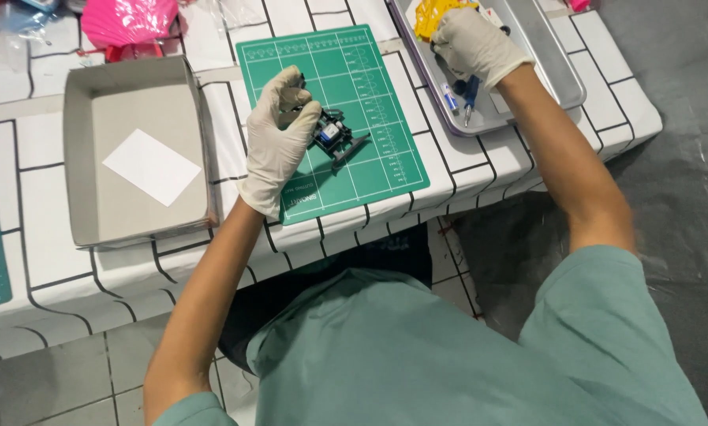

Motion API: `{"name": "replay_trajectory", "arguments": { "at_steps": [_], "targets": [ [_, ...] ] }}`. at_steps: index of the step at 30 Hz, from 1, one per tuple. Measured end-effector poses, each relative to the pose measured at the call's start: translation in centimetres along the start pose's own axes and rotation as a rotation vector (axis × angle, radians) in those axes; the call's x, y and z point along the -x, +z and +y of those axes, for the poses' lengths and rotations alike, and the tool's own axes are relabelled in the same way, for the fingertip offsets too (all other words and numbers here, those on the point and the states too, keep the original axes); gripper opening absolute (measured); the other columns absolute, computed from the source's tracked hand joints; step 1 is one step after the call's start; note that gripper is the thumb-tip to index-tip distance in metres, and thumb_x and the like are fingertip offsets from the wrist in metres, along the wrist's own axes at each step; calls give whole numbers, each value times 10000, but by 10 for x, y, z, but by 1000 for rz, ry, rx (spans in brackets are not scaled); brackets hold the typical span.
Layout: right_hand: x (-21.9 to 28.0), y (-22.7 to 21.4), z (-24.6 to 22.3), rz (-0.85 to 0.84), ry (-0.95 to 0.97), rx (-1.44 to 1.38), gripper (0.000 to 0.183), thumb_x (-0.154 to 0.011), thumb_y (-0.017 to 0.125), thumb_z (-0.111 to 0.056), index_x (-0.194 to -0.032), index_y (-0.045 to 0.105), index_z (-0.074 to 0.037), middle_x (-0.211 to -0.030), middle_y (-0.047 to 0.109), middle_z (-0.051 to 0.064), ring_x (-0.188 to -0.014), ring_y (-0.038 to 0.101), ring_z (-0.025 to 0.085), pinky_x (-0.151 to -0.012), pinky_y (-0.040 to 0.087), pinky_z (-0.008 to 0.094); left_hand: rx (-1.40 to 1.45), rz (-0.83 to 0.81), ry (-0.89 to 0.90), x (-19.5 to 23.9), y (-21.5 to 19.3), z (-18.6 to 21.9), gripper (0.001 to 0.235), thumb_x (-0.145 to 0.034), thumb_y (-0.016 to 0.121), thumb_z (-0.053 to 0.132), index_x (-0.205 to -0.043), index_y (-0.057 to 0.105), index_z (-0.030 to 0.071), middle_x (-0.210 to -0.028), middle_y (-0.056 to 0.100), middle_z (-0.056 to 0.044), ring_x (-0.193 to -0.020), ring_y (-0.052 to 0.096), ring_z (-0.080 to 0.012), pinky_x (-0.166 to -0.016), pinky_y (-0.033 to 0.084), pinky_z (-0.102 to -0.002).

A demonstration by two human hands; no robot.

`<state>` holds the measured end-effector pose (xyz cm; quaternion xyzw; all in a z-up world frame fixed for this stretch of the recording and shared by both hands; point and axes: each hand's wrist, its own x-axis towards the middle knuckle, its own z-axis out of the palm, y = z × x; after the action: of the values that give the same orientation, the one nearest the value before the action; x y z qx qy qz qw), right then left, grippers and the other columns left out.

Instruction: The person opens a box containing a model kit and removes the parts. They place the main chassis on a green cutting mat and begin assembling it by hand, attaching various small components, wheels, and a battery pack to the frame.

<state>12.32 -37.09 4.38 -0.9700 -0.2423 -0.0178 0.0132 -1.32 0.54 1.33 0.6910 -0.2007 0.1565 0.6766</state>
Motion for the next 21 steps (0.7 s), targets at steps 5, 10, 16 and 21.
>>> {"name": "replay_trajectory", "arguments": {
  "at_steps": [5,10,16,21],
  "targets": [
    [8,-9,-12,140,188,-421,142,-976,695,-43,-1101,714,20,-1162,723,205,-1038,697,312,-837,625,382,31,7,-36,-1,0,2,545,-978,740,299,-1417,536,47,-1104,668,-81,-1079,662,-171,-973,607,-328],
    [17,-11,-16,264,100,-461,243,-907,732,-22,-1149,723,3,-1076,742,142,-994,699,227,-907,589,320,26,7,-43,-1,0,1,520,-976,743,305,-1398,558,64,-1121,671,-90,-1059,662,-162,-972,612,-322],
    [30,-1,-12,68,350,-576,152,-935,782,-92,-1086,790,-82,-1028,769,80,-910,699,139,-814,603,267,12,-19,-48,0,1,3,499,-983,733,307,-1391,564,75,-1114,678,-98,-1082,670,-174,-993,609,-327],
    [33,31,11,206,-43,-420,155,-995,732,41,-1133,791,2,-928,645,93,-827,636,229,-722,595,335,13,8,-21,-1,1,-3,469,-991,740,254,-1385,569,63,-1074,661,-69,-1033,653,-143,-964,622,-301]
  ]
}}
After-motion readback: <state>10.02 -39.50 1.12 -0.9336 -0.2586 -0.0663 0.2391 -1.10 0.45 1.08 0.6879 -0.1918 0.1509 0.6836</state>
